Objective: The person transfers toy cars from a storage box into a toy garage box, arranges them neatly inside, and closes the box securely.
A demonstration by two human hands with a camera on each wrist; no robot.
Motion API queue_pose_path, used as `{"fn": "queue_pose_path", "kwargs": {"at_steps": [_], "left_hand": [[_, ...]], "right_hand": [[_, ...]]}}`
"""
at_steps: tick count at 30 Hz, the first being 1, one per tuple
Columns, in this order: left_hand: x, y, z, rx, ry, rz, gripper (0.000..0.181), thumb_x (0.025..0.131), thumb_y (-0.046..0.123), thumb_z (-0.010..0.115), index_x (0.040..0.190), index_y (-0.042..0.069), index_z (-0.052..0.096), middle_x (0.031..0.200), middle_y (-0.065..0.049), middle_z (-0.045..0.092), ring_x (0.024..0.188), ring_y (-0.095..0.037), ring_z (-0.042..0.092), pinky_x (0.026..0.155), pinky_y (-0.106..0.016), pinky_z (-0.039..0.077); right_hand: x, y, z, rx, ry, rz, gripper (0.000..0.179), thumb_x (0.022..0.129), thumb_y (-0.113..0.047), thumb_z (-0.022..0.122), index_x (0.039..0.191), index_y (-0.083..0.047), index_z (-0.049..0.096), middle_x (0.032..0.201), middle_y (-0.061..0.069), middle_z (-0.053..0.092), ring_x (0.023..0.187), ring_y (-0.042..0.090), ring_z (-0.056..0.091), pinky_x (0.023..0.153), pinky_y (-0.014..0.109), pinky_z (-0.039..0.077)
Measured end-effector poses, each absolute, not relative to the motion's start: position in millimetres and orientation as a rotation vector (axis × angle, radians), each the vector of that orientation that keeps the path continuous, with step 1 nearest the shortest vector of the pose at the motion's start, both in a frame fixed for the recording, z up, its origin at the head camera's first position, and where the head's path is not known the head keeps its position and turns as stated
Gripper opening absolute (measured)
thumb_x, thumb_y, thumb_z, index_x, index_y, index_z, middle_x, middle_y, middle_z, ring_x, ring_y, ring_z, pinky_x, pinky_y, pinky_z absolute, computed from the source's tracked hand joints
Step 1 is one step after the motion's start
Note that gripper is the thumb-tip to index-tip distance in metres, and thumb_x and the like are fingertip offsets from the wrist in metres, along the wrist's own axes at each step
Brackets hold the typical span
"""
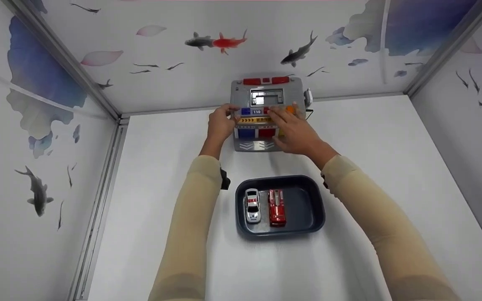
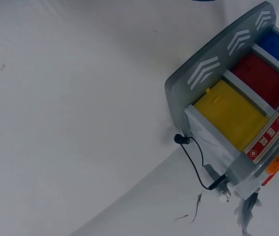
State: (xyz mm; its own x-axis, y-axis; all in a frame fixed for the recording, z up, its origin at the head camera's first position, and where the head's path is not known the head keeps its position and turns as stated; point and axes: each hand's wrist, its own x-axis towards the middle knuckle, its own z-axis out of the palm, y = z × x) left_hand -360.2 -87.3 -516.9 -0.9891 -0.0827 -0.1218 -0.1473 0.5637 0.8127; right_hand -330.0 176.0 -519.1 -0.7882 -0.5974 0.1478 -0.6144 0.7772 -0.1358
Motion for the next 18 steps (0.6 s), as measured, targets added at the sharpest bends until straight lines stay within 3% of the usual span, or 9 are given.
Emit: {"fn": "queue_pose_path", "kwargs": {"at_steps": [7,13,18], "left_hand": [[-359.8,-86.3,-518.5,-0.213,2.721,1.413,0.028,0.108,0.016,0.072,0.136,0.02,0.074,0.156,-0.009,0.068,0.151,-0.029,0.061,0.12,-0.045,0.054],[-359.4,-84.8,-516.4,-0.228,2.721,1.388,0.027,0.109,0.018,0.071,0.136,0.021,0.073,0.157,-0.009,0.067,0.151,-0.029,0.061,0.12,-0.046,0.054],[-359.4,-84.9,-516.0,-0.225,2.72,1.41,0.026,0.109,0.016,0.071,0.135,0.02,0.074,0.156,-0.01,0.068,0.15,-0.029,0.061,0.12,-0.046,0.054]], "right_hand": [[-333.2,173.2,-518.6,0.992,-2.898,0.283,0.082,0.102,-0.031,0.073,0.171,-0.004,0.037,0.177,0.017,0.04,0.166,0.034,0.038,0.14,0.062,0.013],[-334.8,172.6,-518.7,0.989,-2.89,0.333,0.08,0.098,-0.022,0.073,0.169,-0.002,0.04,0.175,0.019,0.043,0.164,0.036,0.041,0.137,0.061,0.025],[-334.8,171.2,-519.8,1.007,-2.867,0.37,0.078,0.094,-0.011,0.072,0.166,-0.001,0.044,0.173,0.018,0.045,0.162,0.035,0.043,0.137,0.058,0.027]]}}
